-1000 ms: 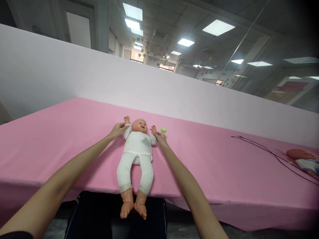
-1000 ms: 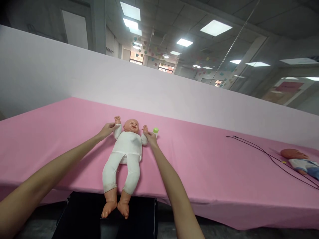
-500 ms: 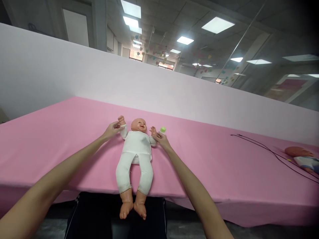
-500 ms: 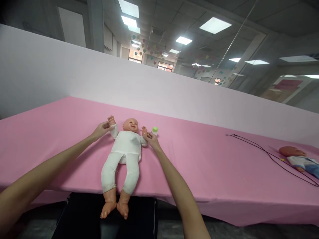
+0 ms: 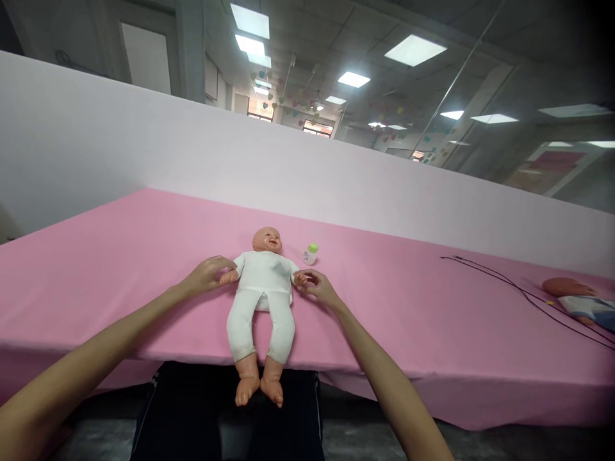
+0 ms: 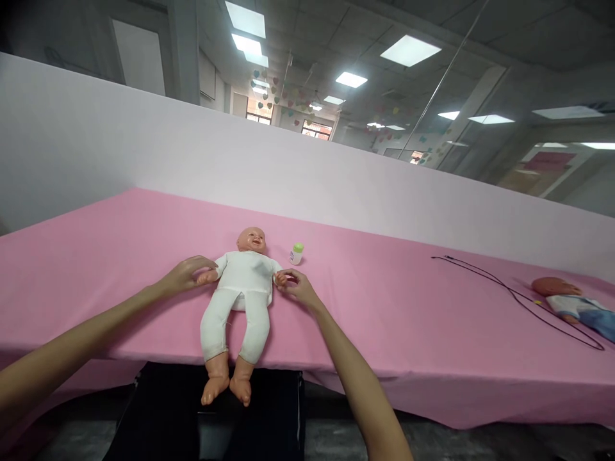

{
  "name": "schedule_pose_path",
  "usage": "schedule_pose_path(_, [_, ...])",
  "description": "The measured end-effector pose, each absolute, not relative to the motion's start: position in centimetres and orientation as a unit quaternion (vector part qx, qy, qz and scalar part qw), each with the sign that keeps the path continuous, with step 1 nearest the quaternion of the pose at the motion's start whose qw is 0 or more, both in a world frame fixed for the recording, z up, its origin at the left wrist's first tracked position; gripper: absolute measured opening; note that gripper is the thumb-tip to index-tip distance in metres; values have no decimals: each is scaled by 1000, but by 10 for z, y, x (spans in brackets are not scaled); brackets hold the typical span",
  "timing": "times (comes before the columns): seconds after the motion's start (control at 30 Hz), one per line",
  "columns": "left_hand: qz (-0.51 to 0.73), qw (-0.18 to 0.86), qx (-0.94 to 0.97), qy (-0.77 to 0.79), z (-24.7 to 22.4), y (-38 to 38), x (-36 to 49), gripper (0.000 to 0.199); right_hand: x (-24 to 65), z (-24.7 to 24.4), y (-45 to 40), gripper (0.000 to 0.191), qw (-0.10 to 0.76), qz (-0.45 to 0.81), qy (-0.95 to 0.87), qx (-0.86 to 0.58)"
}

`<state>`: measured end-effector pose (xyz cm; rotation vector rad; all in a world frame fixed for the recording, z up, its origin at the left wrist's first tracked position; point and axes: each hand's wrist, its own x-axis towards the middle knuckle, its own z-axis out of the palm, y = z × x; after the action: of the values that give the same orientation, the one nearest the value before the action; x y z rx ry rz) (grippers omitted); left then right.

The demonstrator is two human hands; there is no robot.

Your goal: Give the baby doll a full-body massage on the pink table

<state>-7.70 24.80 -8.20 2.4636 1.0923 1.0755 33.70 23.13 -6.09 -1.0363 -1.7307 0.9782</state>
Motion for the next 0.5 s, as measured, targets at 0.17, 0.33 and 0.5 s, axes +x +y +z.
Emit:
schedule_pose_path(0.17, [557, 267, 598, 510, -78, 254, -79, 78, 356, -60, 255, 52, 575, 358, -526, -514])
schedule_pose_path(0.33, [520, 222, 538, 625, -85, 267, -91, 72, 379, -70, 268, 42, 539, 355, -421, -637])
schedule_pose_path(0.5, [327, 80, 611, 716, -94, 269, -101, 51, 391, -77, 267, 37, 476, 302, -445, -696])
